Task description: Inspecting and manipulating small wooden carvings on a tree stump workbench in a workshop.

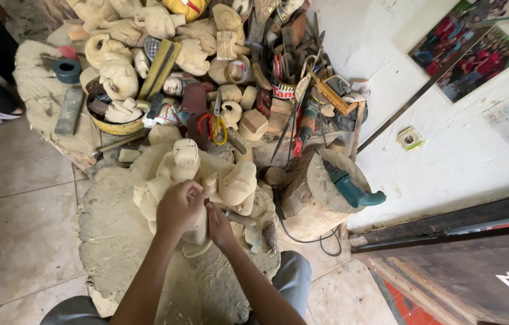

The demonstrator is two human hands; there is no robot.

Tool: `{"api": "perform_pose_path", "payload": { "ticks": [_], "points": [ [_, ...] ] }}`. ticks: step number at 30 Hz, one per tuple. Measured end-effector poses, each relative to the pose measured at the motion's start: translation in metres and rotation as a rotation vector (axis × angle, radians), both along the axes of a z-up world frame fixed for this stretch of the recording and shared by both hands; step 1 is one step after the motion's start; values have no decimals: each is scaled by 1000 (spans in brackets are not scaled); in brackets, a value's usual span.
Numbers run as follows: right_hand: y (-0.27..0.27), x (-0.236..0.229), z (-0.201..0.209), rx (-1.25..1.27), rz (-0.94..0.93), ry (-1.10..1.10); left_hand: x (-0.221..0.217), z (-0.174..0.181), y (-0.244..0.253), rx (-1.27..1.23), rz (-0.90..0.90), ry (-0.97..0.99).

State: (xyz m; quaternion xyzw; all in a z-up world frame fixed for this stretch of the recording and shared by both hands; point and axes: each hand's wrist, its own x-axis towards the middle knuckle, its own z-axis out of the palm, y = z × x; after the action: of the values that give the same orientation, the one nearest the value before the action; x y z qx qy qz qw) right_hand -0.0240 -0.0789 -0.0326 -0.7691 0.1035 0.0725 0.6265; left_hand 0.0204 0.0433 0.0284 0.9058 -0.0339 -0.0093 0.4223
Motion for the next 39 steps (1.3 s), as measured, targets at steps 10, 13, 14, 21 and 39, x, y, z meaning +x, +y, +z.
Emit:
{"api": "perform_pose_path", "payload": {
  "ticks": [10,13,14,21,39],
  "points": [
    [26,-59,4,-36,-91,-193,-3,9,10,-77,63,-111],
    [20,-73,-1,-19,-40,-301,-4,11,5,-51,44,-145],
    [19,-70,-1,-23,-45,-294,-6,11,3,-53,39,-138],
    [2,-4,-32,-61,46,-320,-9,2,3,13,145,-156],
    [18,-45,-7,-80,-32,-443,-11,0,8,-66,178,-209]
  ]
}}
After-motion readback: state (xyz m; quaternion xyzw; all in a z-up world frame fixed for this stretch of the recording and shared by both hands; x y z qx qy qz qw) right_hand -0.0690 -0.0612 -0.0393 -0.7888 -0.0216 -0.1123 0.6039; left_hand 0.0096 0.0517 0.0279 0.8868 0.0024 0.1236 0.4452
